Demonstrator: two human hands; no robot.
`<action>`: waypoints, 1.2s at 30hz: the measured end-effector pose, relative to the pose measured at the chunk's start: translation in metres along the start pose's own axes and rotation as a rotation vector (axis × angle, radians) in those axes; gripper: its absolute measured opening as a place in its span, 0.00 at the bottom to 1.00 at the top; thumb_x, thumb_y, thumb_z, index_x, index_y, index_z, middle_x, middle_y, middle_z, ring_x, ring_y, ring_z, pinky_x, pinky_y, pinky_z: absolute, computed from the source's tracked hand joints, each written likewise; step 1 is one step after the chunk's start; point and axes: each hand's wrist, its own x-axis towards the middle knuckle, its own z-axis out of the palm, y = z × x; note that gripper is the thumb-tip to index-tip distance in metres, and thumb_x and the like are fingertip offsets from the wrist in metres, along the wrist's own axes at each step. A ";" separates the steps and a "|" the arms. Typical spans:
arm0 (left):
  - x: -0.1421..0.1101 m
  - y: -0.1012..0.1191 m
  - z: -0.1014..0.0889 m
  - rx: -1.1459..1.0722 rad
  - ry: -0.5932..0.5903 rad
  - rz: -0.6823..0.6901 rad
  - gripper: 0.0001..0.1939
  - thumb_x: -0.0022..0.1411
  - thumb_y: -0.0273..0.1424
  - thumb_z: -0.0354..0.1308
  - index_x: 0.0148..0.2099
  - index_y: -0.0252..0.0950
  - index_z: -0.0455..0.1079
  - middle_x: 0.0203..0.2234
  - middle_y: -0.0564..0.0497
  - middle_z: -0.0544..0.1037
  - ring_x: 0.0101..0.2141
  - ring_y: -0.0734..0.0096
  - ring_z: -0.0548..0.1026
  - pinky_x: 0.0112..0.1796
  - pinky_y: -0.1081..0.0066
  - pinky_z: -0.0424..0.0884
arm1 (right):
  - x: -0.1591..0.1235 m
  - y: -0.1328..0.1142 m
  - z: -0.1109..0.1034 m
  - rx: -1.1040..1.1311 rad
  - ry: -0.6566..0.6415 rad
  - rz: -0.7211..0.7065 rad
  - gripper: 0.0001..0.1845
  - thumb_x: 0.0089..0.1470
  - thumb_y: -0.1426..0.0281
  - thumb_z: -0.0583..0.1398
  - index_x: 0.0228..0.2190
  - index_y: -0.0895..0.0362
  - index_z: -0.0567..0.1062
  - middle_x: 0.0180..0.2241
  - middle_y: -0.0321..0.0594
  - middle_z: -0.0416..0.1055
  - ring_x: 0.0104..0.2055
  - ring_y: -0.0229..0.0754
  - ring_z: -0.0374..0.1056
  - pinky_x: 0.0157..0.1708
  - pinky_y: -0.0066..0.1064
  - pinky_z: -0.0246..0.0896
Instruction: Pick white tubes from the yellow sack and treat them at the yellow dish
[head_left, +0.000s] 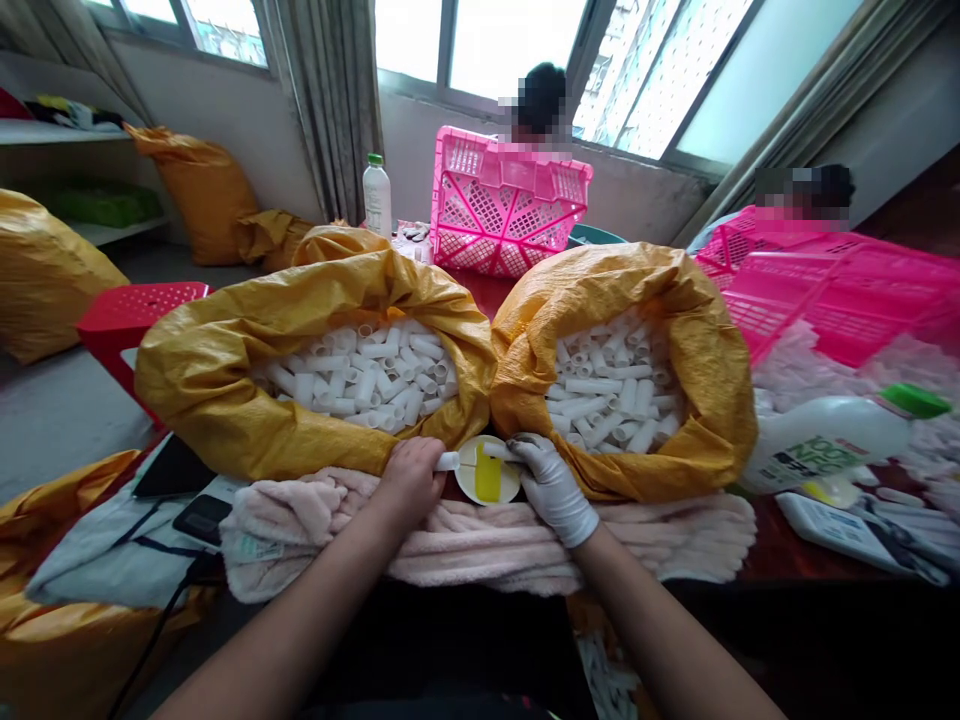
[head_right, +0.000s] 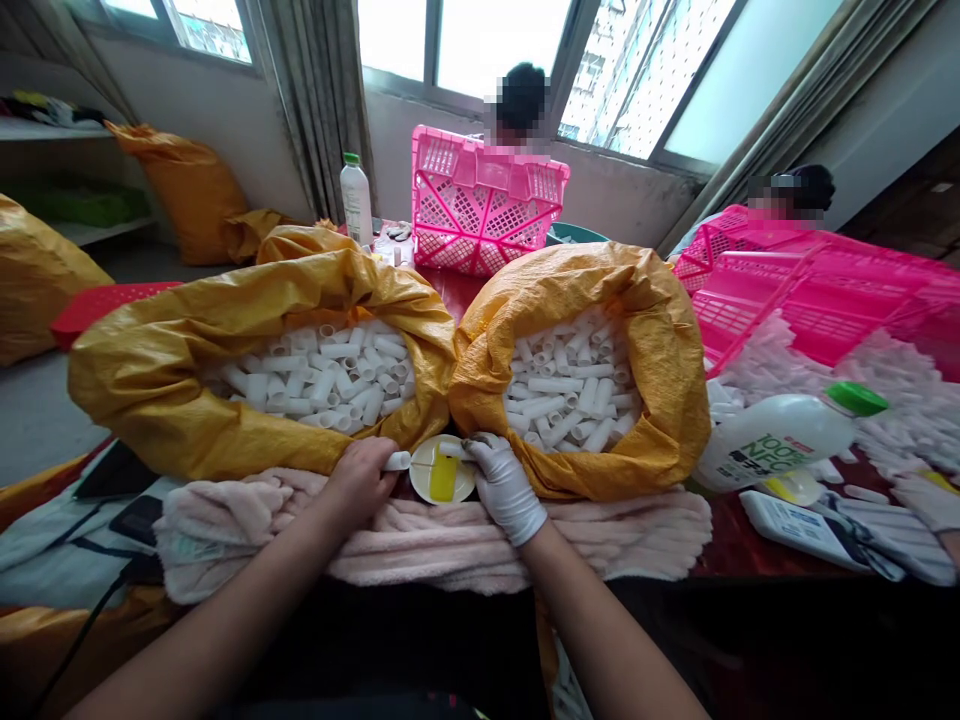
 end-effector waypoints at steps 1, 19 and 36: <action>0.000 0.000 0.000 0.001 -0.001 -0.002 0.05 0.54 0.27 0.47 0.28 0.36 0.63 0.26 0.50 0.70 0.32 0.67 0.66 0.37 0.67 0.62 | 0.000 -0.001 -0.001 -0.020 0.000 -0.029 0.14 0.50 0.79 0.53 0.37 0.53 0.71 0.38 0.41 0.67 0.41 0.43 0.63 0.43 0.40 0.62; -0.004 0.043 -0.029 -0.133 -0.261 0.087 0.09 0.58 0.36 0.47 0.37 0.39 0.64 0.26 0.54 0.72 0.29 0.71 0.71 0.29 0.74 0.61 | 0.009 -0.070 -0.048 0.430 -0.066 -0.047 0.15 0.52 0.78 0.55 0.40 0.50 0.69 0.43 0.39 0.65 0.48 0.39 0.62 0.47 0.34 0.62; -0.003 0.067 -0.046 -0.353 -0.654 0.069 0.14 0.54 0.42 0.51 0.36 0.38 0.68 0.28 0.54 0.74 0.29 0.71 0.70 0.29 0.75 0.62 | -0.009 -0.080 -0.028 0.164 -0.094 0.108 0.16 0.57 0.67 0.48 0.20 0.57 0.64 0.18 0.33 0.60 0.20 0.32 0.57 0.22 0.25 0.52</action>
